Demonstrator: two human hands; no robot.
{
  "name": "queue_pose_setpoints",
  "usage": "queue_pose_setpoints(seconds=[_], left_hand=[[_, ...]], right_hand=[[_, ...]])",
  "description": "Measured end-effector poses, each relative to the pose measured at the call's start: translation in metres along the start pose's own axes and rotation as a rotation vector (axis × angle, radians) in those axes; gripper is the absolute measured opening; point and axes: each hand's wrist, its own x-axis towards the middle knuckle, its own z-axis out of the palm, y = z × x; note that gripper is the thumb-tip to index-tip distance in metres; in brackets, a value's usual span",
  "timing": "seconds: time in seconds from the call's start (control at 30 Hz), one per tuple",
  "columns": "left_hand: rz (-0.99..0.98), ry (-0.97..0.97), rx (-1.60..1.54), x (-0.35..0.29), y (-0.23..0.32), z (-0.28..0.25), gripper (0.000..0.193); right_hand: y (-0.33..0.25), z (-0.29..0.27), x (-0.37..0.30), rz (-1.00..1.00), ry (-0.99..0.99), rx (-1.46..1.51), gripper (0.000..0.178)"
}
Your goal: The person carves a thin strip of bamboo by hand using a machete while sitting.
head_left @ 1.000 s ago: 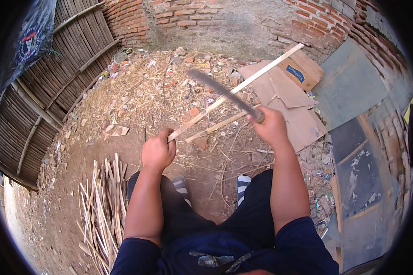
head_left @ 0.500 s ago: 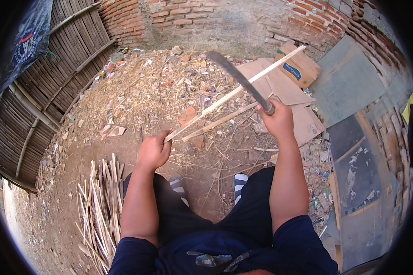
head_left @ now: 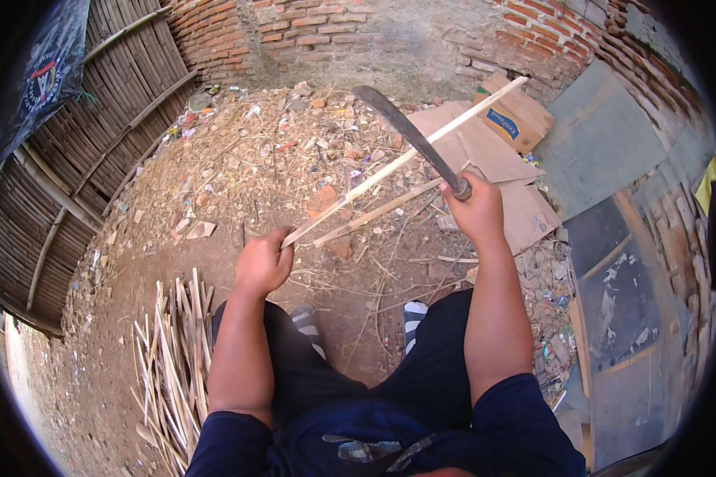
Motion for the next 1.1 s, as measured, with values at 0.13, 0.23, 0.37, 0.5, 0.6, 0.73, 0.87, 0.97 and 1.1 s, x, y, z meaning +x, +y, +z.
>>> queue_pose_setpoints(seconds=[0.13, 0.23, 0.37, 0.5, 0.6, 0.73, 0.87, 0.97, 1.1], left_hand=[[-0.014, -0.015, -0.017, -0.001, -0.005, 0.000, 0.024], [-0.033, -0.035, -0.016, -0.001, -0.002, -0.001, 0.028], [0.018, 0.017, -0.023, 0.001, -0.009, 0.000, 0.021], [0.043, 0.035, -0.006, 0.000, -0.012, 0.005, 0.019], [0.044, 0.030, -0.059, -0.001, -0.008, 0.006, 0.018], [-0.042, -0.039, -0.007, 0.000, -0.003, -0.001, 0.025], [-0.018, 0.027, -0.014, 0.001, -0.008, 0.002, 0.018], [-0.019, 0.023, -0.013, 0.001, -0.012, 0.006, 0.018], [-0.036, -0.001, -0.035, 0.000, -0.006, 0.007, 0.019]], right_hand=[[-0.016, 0.008, -0.010, -0.130, -0.047, 0.029, 0.025], [-0.014, 0.011, -0.013, -0.304, -0.035, -0.103, 0.025], [0.003, 0.000, 0.003, -0.019, -0.032, -0.052, 0.025], [-0.006, -0.002, -0.001, -0.023, -0.014, 0.038, 0.026], [-0.018, 0.010, -0.014, -0.216, -0.121, -0.010, 0.026], [-0.018, 0.012, -0.015, -0.259, -0.117, -0.097, 0.027], [0.009, -0.007, 0.006, 0.015, -0.107, 0.019, 0.031], [0.006, -0.005, 0.002, 0.019, -0.141, 0.069, 0.036], [-0.024, 0.008, -0.015, -0.088, -0.338, -0.028, 0.035]])
